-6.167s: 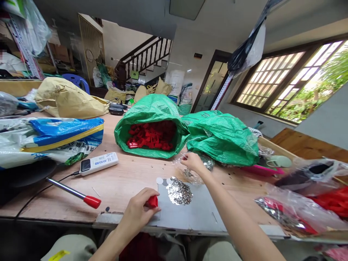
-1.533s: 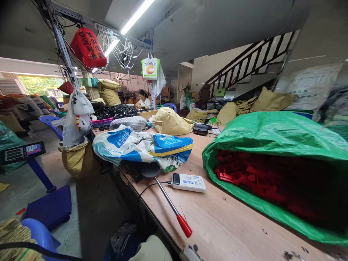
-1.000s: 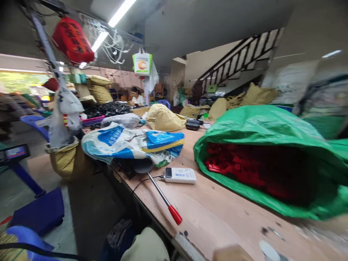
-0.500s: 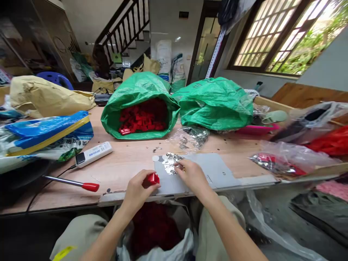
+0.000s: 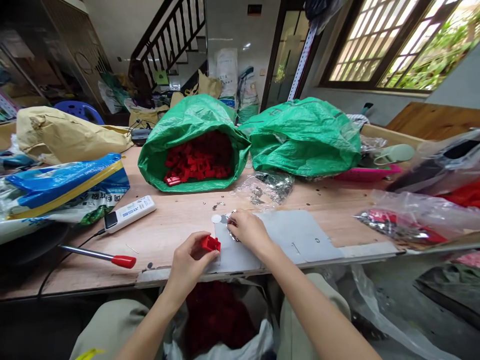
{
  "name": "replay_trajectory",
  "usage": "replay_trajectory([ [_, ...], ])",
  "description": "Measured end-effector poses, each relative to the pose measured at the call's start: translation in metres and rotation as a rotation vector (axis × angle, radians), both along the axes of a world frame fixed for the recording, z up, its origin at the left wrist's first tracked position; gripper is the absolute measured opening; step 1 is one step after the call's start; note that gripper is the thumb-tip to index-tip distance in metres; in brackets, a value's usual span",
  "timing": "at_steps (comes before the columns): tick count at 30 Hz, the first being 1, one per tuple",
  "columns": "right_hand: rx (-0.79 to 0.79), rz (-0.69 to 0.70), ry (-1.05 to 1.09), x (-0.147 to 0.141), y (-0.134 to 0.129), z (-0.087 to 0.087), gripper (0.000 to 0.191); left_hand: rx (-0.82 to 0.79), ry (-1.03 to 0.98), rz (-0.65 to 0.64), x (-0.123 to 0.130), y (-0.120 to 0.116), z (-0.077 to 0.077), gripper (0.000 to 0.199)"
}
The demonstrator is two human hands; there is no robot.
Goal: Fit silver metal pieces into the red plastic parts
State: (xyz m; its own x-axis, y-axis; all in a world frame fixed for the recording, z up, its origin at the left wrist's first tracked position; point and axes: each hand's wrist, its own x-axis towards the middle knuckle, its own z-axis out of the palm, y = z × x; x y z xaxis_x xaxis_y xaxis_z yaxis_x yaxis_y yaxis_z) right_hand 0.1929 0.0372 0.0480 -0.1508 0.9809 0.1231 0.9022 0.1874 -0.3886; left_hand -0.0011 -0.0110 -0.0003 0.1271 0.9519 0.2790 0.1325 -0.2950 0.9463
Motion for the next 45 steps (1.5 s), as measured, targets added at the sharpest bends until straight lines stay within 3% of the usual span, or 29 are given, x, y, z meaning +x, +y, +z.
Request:
replay_trajectory([
  [9,0.001,0.100,0.087,-0.003,0.001,0.002,0.015,-0.137,-0.104,0.012,0.000,0.001,0.002,0.036],
  [13,-0.002,0.108,0.166,0.004,-0.014,0.004,0.012,-0.140,-0.091,0.019,-0.001,-0.001,0.004,0.035],
  [17,-0.140,0.133,0.315,0.014,-0.036,0.004,0.013,-0.120,-0.077,-0.019,-0.002,-0.003,0.005,0.032],
  [20,-0.186,0.169,0.302,0.017,-0.044,0.001,0.015,-0.051,0.024,-0.042,-0.002,-0.005,0.004,0.032],
  [25,0.023,0.060,0.303,0.018,-0.048,-0.003,0.018,0.079,0.168,-0.024,-0.002,-0.006,0.003,0.033],
  [34,-0.053,-0.076,0.151,0.001,-0.063,-0.010,0.007,0.113,0.188,-0.002,-0.001,-0.005,0.004,0.035],
  [45,-0.129,-0.067,0.051,-0.003,-0.052,-0.003,0.006,-0.002,0.154,-0.029,-0.001,-0.007,0.006,0.030],
])
